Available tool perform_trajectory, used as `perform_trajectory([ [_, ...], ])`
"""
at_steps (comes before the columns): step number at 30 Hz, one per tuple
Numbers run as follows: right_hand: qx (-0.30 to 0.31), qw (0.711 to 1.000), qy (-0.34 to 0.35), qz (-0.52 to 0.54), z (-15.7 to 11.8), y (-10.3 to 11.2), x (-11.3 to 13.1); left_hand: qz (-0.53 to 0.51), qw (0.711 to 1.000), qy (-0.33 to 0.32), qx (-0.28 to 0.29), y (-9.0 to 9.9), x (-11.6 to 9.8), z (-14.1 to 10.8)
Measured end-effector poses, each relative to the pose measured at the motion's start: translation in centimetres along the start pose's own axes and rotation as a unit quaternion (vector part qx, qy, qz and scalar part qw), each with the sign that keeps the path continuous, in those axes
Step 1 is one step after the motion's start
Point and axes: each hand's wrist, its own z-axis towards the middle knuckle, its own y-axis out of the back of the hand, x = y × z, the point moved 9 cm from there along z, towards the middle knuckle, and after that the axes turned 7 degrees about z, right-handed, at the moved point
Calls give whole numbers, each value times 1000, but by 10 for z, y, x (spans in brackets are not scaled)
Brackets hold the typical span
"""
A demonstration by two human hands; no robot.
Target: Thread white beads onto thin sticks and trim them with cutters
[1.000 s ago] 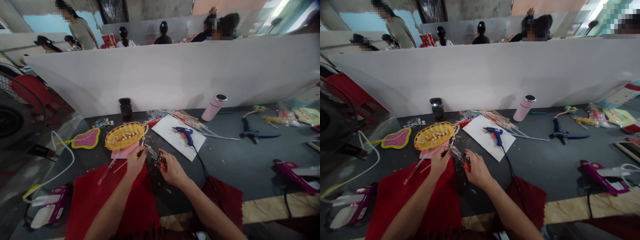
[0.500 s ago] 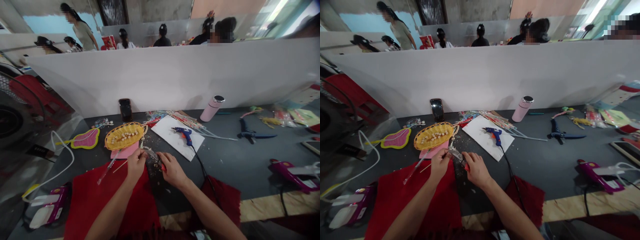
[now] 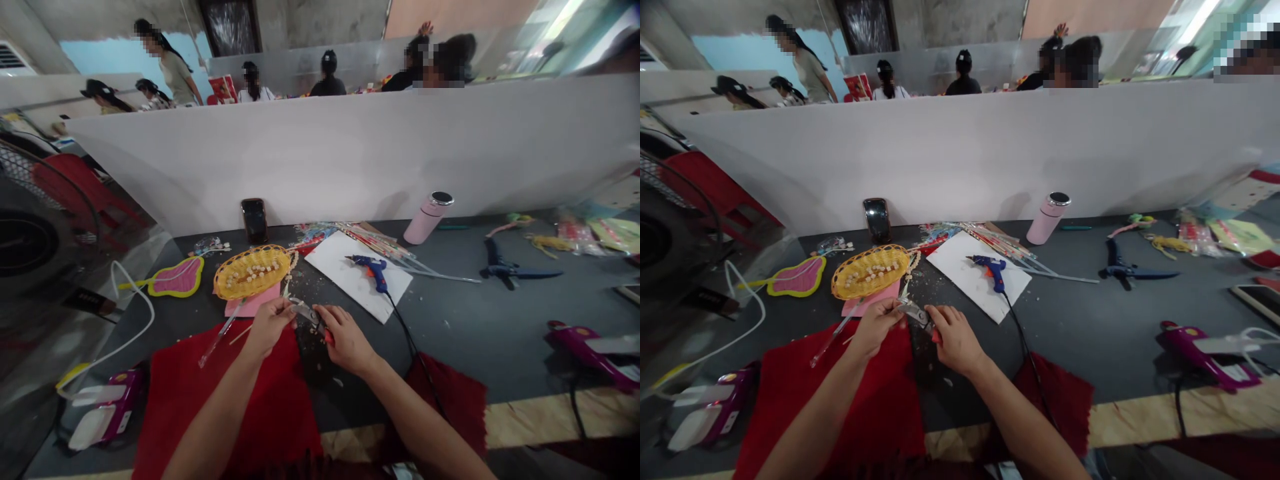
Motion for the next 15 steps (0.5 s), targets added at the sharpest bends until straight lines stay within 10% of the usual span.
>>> perform_trajectory([
  [15,-19,999,-33,0,1,0,-9,147,977,-104,-114,7,-14,-12],
])
